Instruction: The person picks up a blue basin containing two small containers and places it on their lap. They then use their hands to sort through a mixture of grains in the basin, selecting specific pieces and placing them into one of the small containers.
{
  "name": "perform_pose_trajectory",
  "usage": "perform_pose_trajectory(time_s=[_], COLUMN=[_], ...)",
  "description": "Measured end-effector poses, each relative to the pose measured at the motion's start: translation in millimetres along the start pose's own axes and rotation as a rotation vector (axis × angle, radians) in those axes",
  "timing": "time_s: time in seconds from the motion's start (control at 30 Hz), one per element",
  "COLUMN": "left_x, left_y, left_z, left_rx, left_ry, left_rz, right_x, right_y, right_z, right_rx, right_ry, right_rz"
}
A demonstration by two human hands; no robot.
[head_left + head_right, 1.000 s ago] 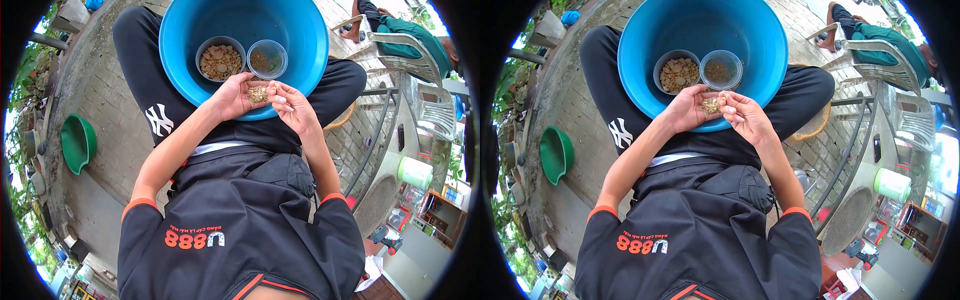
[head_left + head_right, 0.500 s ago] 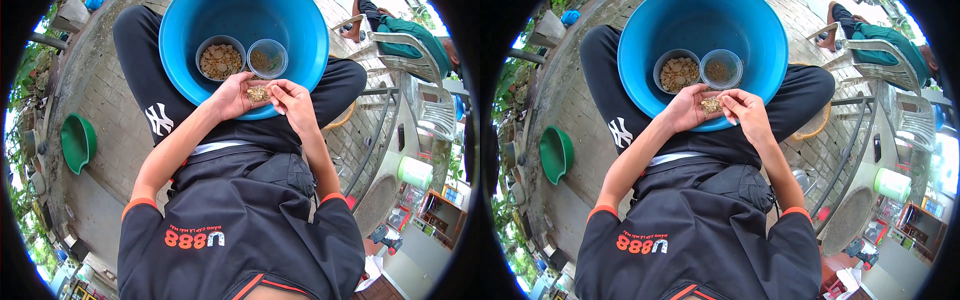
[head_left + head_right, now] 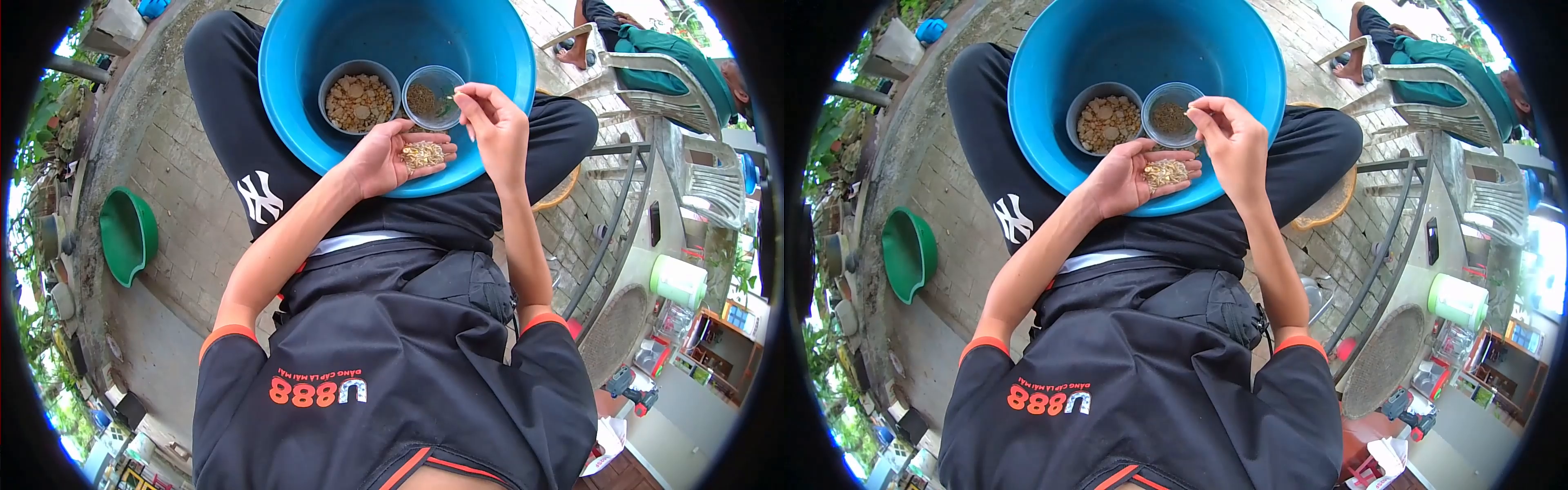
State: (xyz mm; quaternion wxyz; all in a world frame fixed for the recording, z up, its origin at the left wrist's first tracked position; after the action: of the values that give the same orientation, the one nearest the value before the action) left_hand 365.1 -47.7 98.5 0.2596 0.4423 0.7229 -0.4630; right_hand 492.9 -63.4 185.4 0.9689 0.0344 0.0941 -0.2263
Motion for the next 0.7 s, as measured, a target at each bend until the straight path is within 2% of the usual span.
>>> perform_pose_trajectory(time_s=[0.07, 0.13, 0.2, 0.33, 0.47, 0.53, 0.6, 0.63, 0.7], left_x=[1, -2, -3, -4, 5, 15, 23, 35, 37], left_y=[1, 0, -4, -5, -4, -1, 10, 16, 23], left_z=[1, 1, -3, -3, -4, -1, 3, 7, 11], left_rx=[0.011, 0.021, -0.024, -0.022, -0.058, -0.066, -0.071, -0.071, -0.076], left_ry=[-0.025, -0.052, -0.016, 0.026, 0.056, 0.058, 0.009, 0.01, -0.139], left_rz=[0.018, 0.037, -0.026, -0.058, -0.122, -0.144, 0.015, 0.015, 0.203], right_x=[-15, -20, -25, -33, -43, -65, -69, -70, -70], right_y=[0, -1, -6, -18, -32, -43, -48, -49, -49], right_z=[33, 35, 39, 39, 31, 15, 5, -3, -13], right_rx=[0.427, 0.483, 0.59, 0.638, 0.519, 0.452, 0.416, 0.415, 0.39], right_ry=[-0.566, -0.633, -0.768, -0.839, -0.856, -0.827, -0.867, -0.917, -0.979], right_rz=[-0.022, -0.037, -0.068, -0.015, 0.062, 0.345, 0.366, 0.375, 0.377])
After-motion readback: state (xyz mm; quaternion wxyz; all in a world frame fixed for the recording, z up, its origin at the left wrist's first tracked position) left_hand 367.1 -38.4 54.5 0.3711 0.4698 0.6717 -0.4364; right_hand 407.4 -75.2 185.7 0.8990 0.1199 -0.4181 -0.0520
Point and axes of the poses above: each hand's wrist, its own y-axis towards the middle knuckle, its own x-axis out of the back of the hand, z = x × y, the point moved 9 cm from there along y, towards the middle knuckle, and after that the axes turned 13 degrees about y, right-handed, at the moved point
